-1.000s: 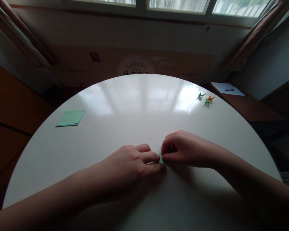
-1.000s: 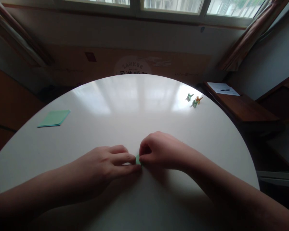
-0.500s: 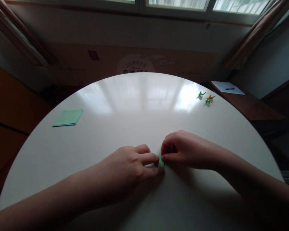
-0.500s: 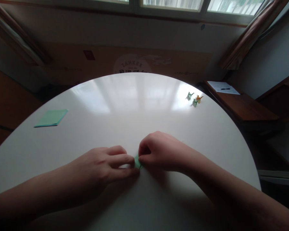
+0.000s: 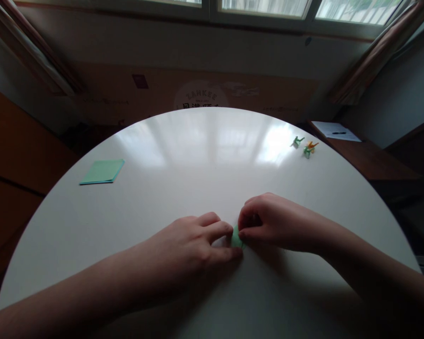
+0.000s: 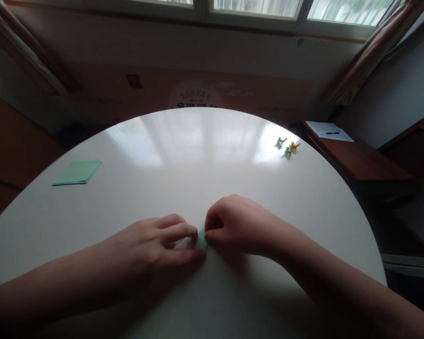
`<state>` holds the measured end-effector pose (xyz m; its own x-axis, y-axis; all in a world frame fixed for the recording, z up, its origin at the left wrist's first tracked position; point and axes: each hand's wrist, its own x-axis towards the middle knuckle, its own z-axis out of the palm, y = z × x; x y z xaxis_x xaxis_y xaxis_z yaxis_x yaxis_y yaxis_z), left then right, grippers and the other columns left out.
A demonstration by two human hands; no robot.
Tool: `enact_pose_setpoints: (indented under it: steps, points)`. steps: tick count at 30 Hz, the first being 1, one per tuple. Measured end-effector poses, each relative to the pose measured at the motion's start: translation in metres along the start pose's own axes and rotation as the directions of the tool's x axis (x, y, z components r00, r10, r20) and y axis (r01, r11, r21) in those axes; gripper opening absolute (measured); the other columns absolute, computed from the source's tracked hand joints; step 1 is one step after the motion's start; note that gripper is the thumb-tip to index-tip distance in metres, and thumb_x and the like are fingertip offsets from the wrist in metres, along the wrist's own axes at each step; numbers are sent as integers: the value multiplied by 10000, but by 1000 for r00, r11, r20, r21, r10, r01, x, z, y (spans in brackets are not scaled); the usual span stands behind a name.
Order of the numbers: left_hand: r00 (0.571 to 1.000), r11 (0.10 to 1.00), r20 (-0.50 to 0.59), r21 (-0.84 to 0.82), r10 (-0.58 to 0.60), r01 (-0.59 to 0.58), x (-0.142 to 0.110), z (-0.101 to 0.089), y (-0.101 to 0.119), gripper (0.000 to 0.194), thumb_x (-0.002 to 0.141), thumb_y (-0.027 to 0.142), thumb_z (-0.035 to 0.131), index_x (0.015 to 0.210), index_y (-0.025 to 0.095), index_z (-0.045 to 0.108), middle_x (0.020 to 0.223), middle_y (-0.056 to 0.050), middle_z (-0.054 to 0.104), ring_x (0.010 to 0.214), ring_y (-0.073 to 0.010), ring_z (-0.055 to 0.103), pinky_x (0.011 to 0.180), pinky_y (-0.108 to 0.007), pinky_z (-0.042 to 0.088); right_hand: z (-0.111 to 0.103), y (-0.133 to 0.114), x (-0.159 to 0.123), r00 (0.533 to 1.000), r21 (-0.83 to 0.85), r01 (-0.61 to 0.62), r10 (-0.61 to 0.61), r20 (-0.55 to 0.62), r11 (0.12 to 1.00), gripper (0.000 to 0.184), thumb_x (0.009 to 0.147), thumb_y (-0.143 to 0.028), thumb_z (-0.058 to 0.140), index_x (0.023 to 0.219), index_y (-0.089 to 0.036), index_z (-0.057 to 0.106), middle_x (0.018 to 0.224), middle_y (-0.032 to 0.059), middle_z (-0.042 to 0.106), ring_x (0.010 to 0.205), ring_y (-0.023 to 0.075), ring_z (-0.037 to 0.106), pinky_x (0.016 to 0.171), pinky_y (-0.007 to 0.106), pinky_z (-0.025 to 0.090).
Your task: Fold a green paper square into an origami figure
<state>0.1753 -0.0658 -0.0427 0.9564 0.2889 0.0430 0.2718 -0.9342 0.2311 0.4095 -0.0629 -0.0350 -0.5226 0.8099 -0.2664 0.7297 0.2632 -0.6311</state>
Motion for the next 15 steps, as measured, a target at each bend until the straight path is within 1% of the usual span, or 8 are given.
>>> enact_pose_setpoints:
  steps: [5, 11, 15]
  points:
    - [1000, 1000, 6, -14, -14, 14, -1, 0, 1, 316, 954, 143, 523, 1226, 271, 620, 1094, -50, 661, 985, -233, 560, 819, -324, 476, 1, 2, -1, 1000, 39, -3, 3, -3, 999, 94, 776, -210, 669, 770, -204, 763, 718, -9, 725, 649, 142, 624, 572, 238, 413]
    - [998, 1000, -66, -20, 12, -14, -3, 5, 1, 328, 936, 123, 531, 1211, 274, 628, 1082, -65, 666, 989, -225, 569, 840, -308, 485, 3, 6, 0, 1000, 93, -24, 25, 0, 995, 103, 789, -210, 662, 788, -206, 764, 762, 2, 746, 689, 163, 662, 592, 244, 441]
    - [998, 1000, -66, -10, 18, -18, -2, 5, 1, 323, 933, 125, 536, 1207, 269, 630, 1087, -64, 665, 982, -227, 573, 835, -316, 487, 4, 7, 0, 1000, 88, -18, 19, -9, 996, 104, 790, -200, 655, 784, -206, 759, 760, 0, 746, 685, 161, 662, 587, 243, 442]
